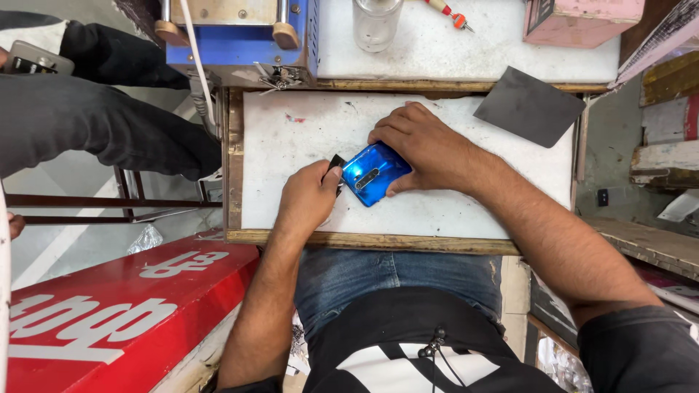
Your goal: The person pries open the back cover of a blue smartphone using a black opening tool, working around the edges of the device. They then remove the back cover, exposing the internal battery and components, and use a red-handled screwdriver to work on the phone's internals. At the end they hold up a different smartphone and tap its screen.
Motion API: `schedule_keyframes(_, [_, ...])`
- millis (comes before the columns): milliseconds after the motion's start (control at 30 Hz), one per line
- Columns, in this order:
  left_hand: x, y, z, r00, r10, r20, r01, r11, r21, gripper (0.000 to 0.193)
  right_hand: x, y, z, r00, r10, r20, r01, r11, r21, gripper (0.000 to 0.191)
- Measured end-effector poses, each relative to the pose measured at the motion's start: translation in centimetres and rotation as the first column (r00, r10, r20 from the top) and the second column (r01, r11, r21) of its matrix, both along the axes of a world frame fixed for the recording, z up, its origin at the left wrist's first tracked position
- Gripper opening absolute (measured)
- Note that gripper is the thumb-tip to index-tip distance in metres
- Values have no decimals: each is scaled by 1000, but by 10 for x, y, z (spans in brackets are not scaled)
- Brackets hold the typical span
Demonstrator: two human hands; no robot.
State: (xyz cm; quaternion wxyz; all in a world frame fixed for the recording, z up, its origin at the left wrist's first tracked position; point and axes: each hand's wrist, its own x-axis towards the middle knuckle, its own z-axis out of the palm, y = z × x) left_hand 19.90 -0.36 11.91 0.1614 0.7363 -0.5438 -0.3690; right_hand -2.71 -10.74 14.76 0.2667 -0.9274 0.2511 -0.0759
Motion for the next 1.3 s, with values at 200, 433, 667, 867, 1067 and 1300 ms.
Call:
schedule_keyframes(200, [7,13,5,1000,-1,-18,3,991,135,28,6,-2,-3,997,-47,-53,48,999,22,90])
schedule_keyframes(433, [10,20,4,1000,-8,-15,9,996,94,30,13,4,-1,997,-32,-66,33,999,22,90])
schedule_keyframes(667, [7,11,16,974,170,-151,-134,966,220,32,17,9,3,996,-42,-74,43,999,6,90])
schedule_keyframes(867, [14,13,23,996,-25,-90,39,987,158,28,23,11,10,986,-54,-157,61,997,40,89])
schedule_keyframes(1067, [8,34,27,985,-53,-164,30,990,-139,23,24,24,18,982,-61,-180,19,974,-225,84])
schedule_keyframes(1300, [3,68,42,969,-138,206,219,866,-450,15,7,72,20,982,-184,39,186,915,-358,48])
